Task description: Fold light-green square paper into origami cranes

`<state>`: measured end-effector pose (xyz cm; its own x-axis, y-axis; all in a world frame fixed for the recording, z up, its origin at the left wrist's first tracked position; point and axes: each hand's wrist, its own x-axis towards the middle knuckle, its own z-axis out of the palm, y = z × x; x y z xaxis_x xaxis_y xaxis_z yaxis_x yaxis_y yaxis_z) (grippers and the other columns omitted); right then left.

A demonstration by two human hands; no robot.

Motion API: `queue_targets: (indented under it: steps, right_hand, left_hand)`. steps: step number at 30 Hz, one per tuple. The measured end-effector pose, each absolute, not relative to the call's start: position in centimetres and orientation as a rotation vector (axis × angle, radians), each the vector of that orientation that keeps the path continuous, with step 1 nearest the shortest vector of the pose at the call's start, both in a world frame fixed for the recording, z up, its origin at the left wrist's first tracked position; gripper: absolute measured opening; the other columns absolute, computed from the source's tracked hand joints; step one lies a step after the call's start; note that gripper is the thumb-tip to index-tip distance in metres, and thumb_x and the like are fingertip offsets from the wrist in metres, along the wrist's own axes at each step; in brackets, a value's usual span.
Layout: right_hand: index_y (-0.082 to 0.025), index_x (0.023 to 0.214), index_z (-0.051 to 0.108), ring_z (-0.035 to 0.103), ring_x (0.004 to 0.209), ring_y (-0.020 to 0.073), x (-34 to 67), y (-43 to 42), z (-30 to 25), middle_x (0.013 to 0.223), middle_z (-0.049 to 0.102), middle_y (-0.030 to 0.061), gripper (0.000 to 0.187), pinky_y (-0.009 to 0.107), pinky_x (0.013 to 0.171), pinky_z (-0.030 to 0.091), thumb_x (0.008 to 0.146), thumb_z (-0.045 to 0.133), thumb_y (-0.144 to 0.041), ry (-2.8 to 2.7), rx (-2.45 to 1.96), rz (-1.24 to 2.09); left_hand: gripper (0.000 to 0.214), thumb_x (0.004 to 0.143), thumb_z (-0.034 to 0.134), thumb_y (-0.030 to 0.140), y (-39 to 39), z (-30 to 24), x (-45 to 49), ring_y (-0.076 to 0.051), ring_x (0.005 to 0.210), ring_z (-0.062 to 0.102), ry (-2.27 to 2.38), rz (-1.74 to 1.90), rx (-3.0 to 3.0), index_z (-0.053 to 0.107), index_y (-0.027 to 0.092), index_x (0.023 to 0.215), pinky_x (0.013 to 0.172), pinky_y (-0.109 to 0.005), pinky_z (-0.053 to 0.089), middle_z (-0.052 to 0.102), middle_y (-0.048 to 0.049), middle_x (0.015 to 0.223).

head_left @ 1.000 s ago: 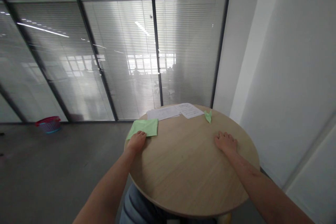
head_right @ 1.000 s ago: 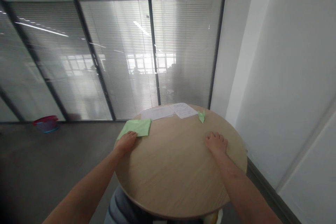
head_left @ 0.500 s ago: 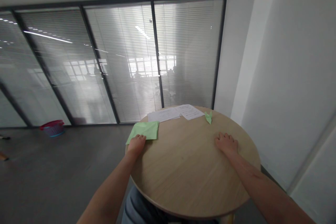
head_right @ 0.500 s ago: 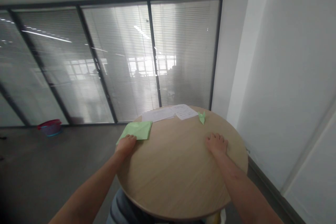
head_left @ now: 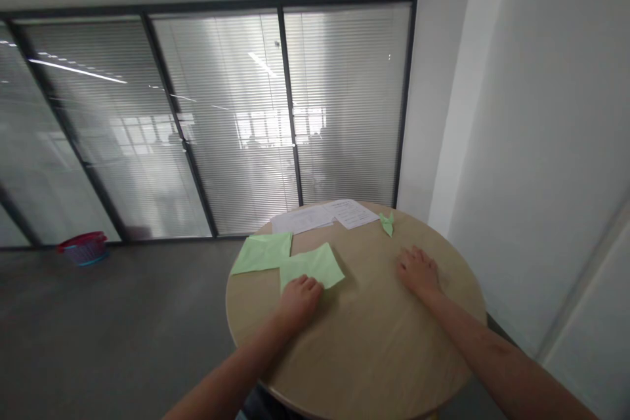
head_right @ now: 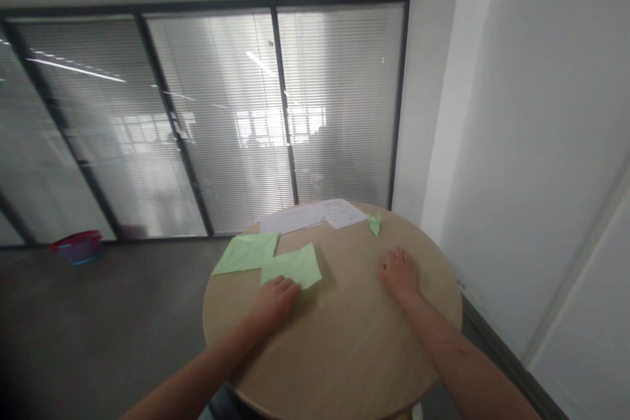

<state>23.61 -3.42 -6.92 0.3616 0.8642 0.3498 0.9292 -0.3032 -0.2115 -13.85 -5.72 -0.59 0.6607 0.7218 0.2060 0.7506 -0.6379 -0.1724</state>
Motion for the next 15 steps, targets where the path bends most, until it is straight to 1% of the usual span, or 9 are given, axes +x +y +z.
queue_targets:
  steps: [2, 4, 6, 7, 9, 10, 12, 13, 15]
  right_hand:
    - [-0.016, 0.142, 0.058, 0.041, 0.144, 0.0353, 23.5, -3.8, -6.8, 0.155, 0.047, 0.0204, 0.05, 0.052, 0.116, 0.027, 0.094, 0.049, -0.025, -1.675, -2.086, -0.243]
    - [-0.014, 0.13, 0.068, 0.05, 0.136, 0.033, 23.5, -4.3, -6.5, 0.144, 0.058, 0.0205, 0.041, 0.047, 0.114, 0.032, 0.096, 0.047, -0.024, -1.8, -1.868, -0.114]
    - [-0.018, 0.115, 0.075, 0.061, 0.122, 0.0275, 23.6, -4.7, -6.4, 0.128, 0.07, 0.0161, 0.036, 0.039, 0.108, 0.04, 0.099, 0.044, -0.028, -1.887, -1.792, -0.053]
    - [-0.019, 0.112, 0.076, 0.064, 0.117, 0.026, 23.7, -4.8, -6.3, 0.122, 0.073, 0.0141, 0.035, 0.037, 0.106, 0.042, 0.1, 0.044, -0.029, -1.908, -1.773, -0.036]
    - [-0.019, 0.109, 0.076, 0.066, 0.112, 0.0249, 23.8, -5.1, -6.2, 0.116, 0.075, 0.0127, 0.037, 0.035, 0.103, 0.044, 0.101, 0.042, -0.031, -1.937, -1.739, -0.009]
    - [-0.02, 0.108, 0.076, 0.067, 0.111, 0.0247, 23.8, -5.2, -6.1, 0.114, 0.075, 0.012, 0.036, 0.035, 0.102, 0.045, 0.101, 0.043, -0.032, -1.954, -1.721, 0.005]
    - [-0.022, 0.107, 0.077, 0.066, 0.112, 0.0251, 23.7, -5.3, -6.0, 0.113, 0.076, 0.011, 0.034, 0.036, 0.102, 0.045, 0.101, 0.046, -0.035, -1.983, -1.687, 0.031]
    - [-0.022, 0.107, 0.077, 0.066, 0.113, 0.0253, 23.6, -5.3, -5.9, 0.115, 0.076, 0.0109, 0.033, 0.036, 0.103, 0.045, 0.1, 0.048, -0.036, -1.994, -1.671, 0.041]
    - [-0.022, 0.11, 0.077, 0.065, 0.116, 0.0261, 23.3, -5.2, -5.7, 0.12, 0.075, 0.0114, 0.034, 0.037, 0.104, 0.044, 0.1, 0.049, -0.038, -2.038, -1.606, 0.056]
  left_hand:
    - [0.021, 0.095, 0.051, 0.017, -7.4, -0.8, -9.8, -0.027, 0.093, 0.065, -1.086, -0.085, -2.737, 0.072, 0.016, 0.101, 0.076, -0.036, 0.048, 0.071, -0.0139, 0.093]
    - [0.022, 0.094, 0.053, 0.022, -8.8, -0.4, -6.9, -0.028, 0.09, 0.067, -1.093, -0.014, -2.817, 0.074, 0.016, 0.097, 0.074, -0.036, 0.049, 0.072, -0.0148, 0.092]
    - [0.034, 0.093, 0.058, 0.045, -9.4, 0.8, -5.6, -0.032, 0.091, 0.069, -1.112, -0.045, -2.909, 0.076, 0.017, 0.098, 0.073, -0.038, 0.05, 0.074, -0.0159, 0.096]
    - [0.042, 0.093, 0.056, 0.054, -9.3, 1.5, -5.6, -0.032, 0.091, 0.069, -1.124, -0.073, -2.96, 0.077, 0.018, 0.1, 0.074, -0.039, 0.051, 0.074, -0.0154, 0.096]
    - [0.049, 0.097, 0.045, 0.056, -8.2, 3.2, -6.5, -0.032, 0.093, 0.071, -1.266, -0.211, -2.94, 0.077, 0.02, 0.106, 0.079, -0.04, 0.05, 0.076, -0.0153, 0.098]
    - [0.05, 0.099, 0.043, 0.054, -7.3, 3.9, -7.4, -0.034, 0.096, 0.071, -1.387, -0.232, -2.859, 0.077, 0.018, 0.105, 0.079, -0.041, 0.05, 0.075, -0.0174, 0.099]
    - [0.046, 0.097, 0.048, 0.048, -5.4, 5.0, -9.3, -0.038, 0.099, 0.07, -1.724, -0.165, -2.622, 0.076, 0.012, 0.102, 0.08, -0.041, 0.049, 0.075, -0.0233, 0.102]
    - [0.045, 0.095, 0.052, 0.048, -4.5, 5.3, -10.2, -0.039, 0.101, 0.07, -1.848, -0.123, -2.538, 0.076, 0.011, 0.106, 0.08, -0.041, 0.049, 0.074, -0.0255, 0.105]
    - [0.052, 0.093, 0.056, 0.051, -3.2, 5.1, -11.6, -0.042, 0.103, 0.07, -2.013, -0.074, -2.456, 0.07, 0.009, 0.12, 0.082, -0.042, 0.05, 0.073, -0.0278, 0.11]
